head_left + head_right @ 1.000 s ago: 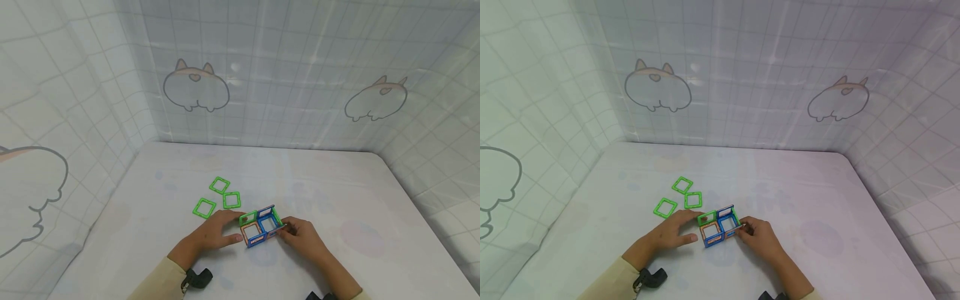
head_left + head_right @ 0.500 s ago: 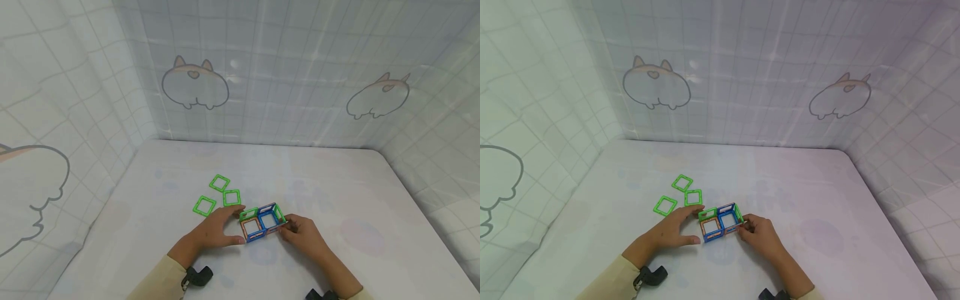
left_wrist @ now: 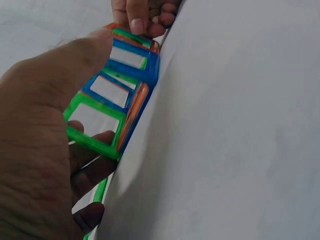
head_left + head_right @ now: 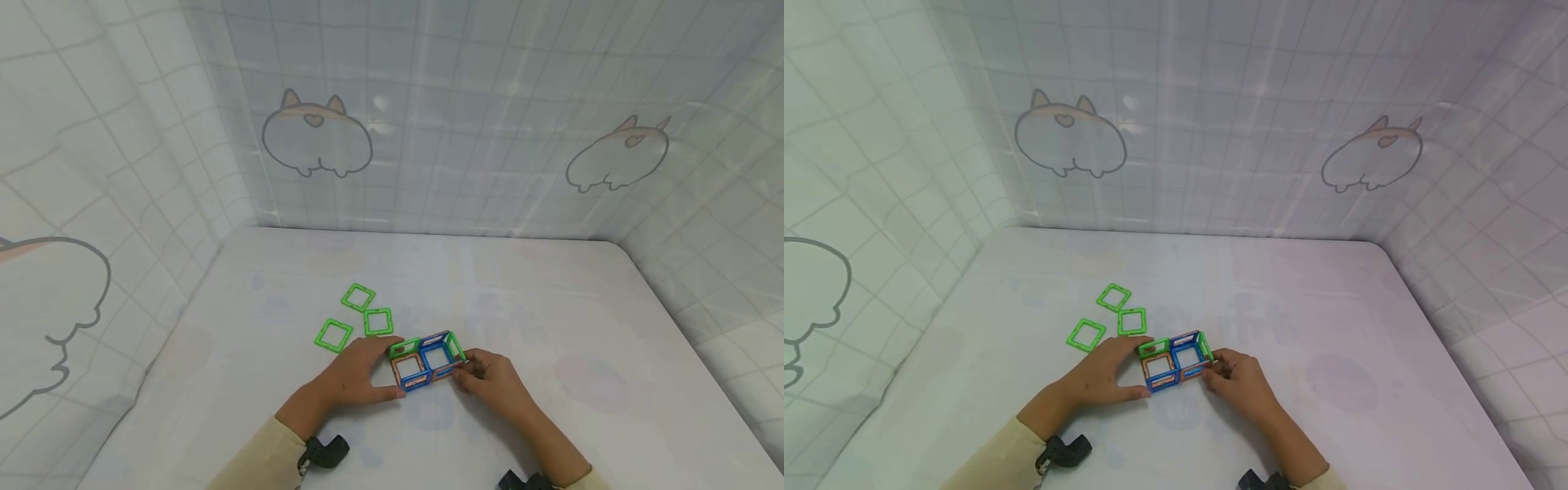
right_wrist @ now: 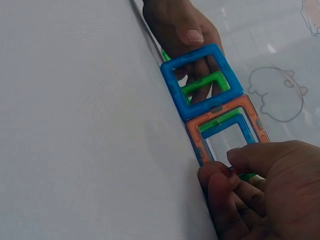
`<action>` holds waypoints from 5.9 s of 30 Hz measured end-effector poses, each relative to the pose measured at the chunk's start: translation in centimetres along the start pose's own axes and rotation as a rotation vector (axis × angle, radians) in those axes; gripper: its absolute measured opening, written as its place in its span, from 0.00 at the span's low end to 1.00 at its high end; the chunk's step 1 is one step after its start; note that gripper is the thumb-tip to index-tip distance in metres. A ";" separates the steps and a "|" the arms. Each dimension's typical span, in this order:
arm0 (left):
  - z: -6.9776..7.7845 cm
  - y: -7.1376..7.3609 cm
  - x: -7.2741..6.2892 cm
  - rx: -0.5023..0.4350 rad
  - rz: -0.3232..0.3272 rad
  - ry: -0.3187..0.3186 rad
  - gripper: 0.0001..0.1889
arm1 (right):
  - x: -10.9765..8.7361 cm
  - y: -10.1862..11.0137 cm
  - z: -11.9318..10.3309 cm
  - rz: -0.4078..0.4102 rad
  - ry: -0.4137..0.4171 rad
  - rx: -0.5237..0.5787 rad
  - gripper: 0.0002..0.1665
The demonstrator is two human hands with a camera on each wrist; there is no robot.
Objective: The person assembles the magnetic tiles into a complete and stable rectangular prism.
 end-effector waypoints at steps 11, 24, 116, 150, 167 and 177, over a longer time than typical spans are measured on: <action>0.1 -0.5 0.3 0.067 -0.025 0.055 0.51 | -0.1 0.1 -0.5 -0.010 0.037 -0.073 0.22; -0.2 -0.5 0.1 0.140 -0.047 0.118 0.47 | -0.3 0.0 -0.5 0.020 0.048 -0.146 0.13; -4.9 6.3 -2.0 0.241 -0.039 0.649 0.21 | 0.2 0.8 0.5 -0.044 0.150 -0.189 0.11; -4.0 5.0 -0.9 0.208 0.210 0.376 0.34 | 0.1 0.8 0.3 -0.023 0.154 -0.199 0.09; -3.7 3.8 -1.0 -0.045 0.232 0.264 0.33 | 0.2 0.8 0.4 -0.025 0.157 -0.206 0.08; -3.6 3.0 -0.9 -0.093 0.212 0.174 0.32 | 0.1 0.8 0.4 -0.031 0.152 -0.191 0.08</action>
Point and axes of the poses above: each hand's wrist, its own x-axis towards the middle knuckle, its own y-axis out of the back of the hand, z = x × y, the point moved 4 cm from there along x, towards the middle knuckle, and after that the axes turned 15 degrees about -y, right-handed, at the moved point
